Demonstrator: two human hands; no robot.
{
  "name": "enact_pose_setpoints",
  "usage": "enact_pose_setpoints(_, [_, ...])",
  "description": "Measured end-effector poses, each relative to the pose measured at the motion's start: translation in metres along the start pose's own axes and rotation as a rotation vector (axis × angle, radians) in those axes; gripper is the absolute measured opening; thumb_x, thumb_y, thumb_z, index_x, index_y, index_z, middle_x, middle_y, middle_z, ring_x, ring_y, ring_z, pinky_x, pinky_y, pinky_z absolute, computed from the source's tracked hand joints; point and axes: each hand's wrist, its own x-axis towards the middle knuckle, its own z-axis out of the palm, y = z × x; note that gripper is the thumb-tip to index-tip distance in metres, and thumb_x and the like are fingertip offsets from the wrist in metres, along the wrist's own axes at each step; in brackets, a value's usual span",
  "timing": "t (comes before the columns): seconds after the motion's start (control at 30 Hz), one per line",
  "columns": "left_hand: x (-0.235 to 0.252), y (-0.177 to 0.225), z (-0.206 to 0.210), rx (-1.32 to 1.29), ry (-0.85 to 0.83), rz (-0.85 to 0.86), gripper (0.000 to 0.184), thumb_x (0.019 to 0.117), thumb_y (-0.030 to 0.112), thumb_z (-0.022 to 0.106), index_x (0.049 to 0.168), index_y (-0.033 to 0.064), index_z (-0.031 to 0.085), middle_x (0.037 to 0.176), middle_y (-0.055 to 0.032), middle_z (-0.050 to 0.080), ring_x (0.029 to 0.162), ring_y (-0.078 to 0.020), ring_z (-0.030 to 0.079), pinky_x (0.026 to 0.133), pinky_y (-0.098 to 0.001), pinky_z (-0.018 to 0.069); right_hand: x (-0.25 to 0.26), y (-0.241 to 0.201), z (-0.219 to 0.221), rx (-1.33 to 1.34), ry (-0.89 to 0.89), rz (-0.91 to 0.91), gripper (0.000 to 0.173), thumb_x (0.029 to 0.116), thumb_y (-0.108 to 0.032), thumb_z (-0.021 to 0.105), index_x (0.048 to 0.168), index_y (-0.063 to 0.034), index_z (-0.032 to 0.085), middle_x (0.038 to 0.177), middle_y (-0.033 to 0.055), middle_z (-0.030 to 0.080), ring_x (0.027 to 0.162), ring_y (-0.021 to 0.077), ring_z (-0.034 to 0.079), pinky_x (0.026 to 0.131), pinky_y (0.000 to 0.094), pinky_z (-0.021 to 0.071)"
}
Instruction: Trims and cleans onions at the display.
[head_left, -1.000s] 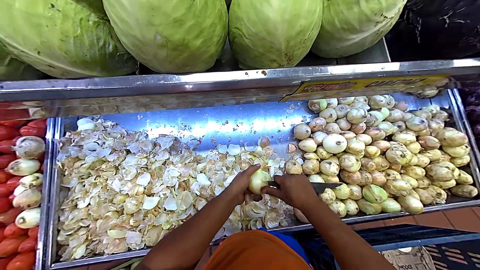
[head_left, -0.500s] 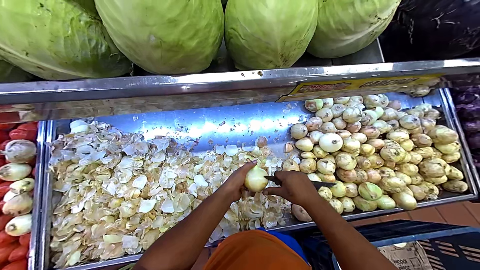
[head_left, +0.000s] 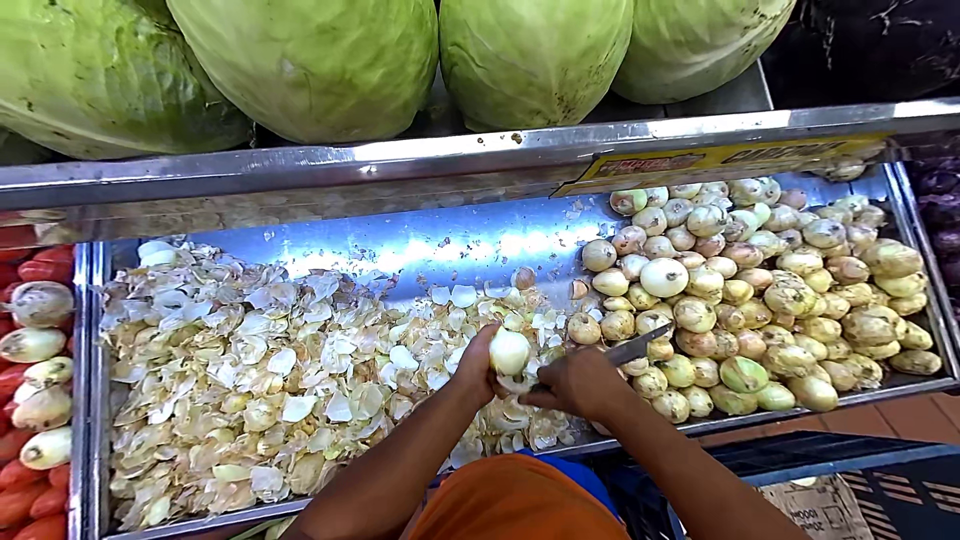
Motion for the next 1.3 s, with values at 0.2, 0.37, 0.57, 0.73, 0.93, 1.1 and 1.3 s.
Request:
enact_pose_setpoints(0.2, [-0.010,0.023,0.004,0.078,-0.029,0.012,0.068,0.1004,0.063,0.048,0.142,0.0096,0.050,0.128,-0.0205,0.061,0.106,-0.0334,0.066,0.086,-0.0475,0.0570,-0.004,-0.005,-0.015,0.150,-0.148,0.205,0.052,0.0994,-0.059,0.056,0.101,-0.0087,0.069,0.090,0.0139,0.071,0.088,0.0355,0.071,0.077,0.0594,0.0547])
enact_pose_setpoints(0.37, [-0.018,0.023,0.004,0.219,-0.104,0.073,0.057,0.1002,0.053,0.058,0.137,0.0097,0.057,0.124,-0.0178,0.067,0.105,-0.0314,0.068,0.087,-0.0466,0.0584,0.001,0.000,-0.016,0.134,0.105,0.331,0.066,0.0863,-0.078,0.059,0.092,-0.0130,0.069,0.079,0.0055,0.069,0.075,0.0268,0.071,0.065,0.0535,0.0566])
enact_pose_setpoints(0.57, [-0.020,0.015,0.012,0.192,0.009,0.133,0.062,0.0972,0.055,0.063,0.130,0.0023,0.055,0.116,-0.0201,0.068,0.097,-0.0312,0.070,0.080,-0.0461,0.0593,0.006,-0.017,-0.006,0.075,0.014,0.295,0.072,0.0927,-0.078,0.047,0.088,-0.0095,0.069,0.076,0.0117,0.069,0.076,0.0335,0.071,0.067,0.0569,0.0556])
enact_pose_setpoints(0.73, [-0.014,0.020,0.008,0.097,-0.041,0.020,0.066,0.0953,0.062,0.059,0.135,0.0101,0.058,0.124,-0.0172,0.065,0.104,-0.0286,0.066,0.081,-0.0431,0.0562,0.006,-0.025,0.006,0.070,-0.225,0.229,0.060,0.1015,-0.062,0.047,0.099,-0.0058,0.067,0.088,0.0182,0.070,0.089,0.0397,0.071,0.073,0.0599,0.0540])
enact_pose_setpoints(0.93, [-0.016,0.021,-0.003,0.070,-0.101,0.030,0.068,0.0970,0.067,0.051,0.136,0.0118,0.056,0.122,-0.0168,0.066,0.101,-0.0288,0.067,0.079,-0.0439,0.0566,-0.009,0.009,-0.012,0.374,-0.016,0.201,0.060,0.0921,-0.068,0.062,0.096,-0.0083,0.070,0.079,0.0095,0.067,0.076,0.0286,0.067,0.072,0.0555,0.0554])
enact_pose_setpoints(1.1, [-0.027,0.022,-0.012,0.156,-0.303,-0.031,0.070,0.0977,0.070,0.045,0.133,0.0105,0.058,0.115,-0.0178,0.068,0.093,-0.0273,0.069,0.076,-0.0409,0.0586,0.002,0.025,-0.016,0.358,0.077,0.220,0.064,0.0850,-0.077,0.063,0.092,-0.0132,0.068,0.072,0.0024,0.061,0.068,0.0214,0.062,0.066,0.0483,0.0540])
enact_pose_setpoints(1.3, [-0.034,0.022,-0.011,0.110,-0.352,-0.098,0.069,0.0993,0.069,0.041,0.128,0.0090,0.061,0.110,-0.0173,0.069,0.092,-0.0264,0.070,0.077,-0.0407,0.0587,0.001,0.013,-0.012,0.231,0.231,-0.029,0.064,0.0934,-0.072,0.055,0.074,-0.0112,0.063,0.062,0.0031,0.058,0.059,0.0206,0.063,0.056,0.0459,0.0532])
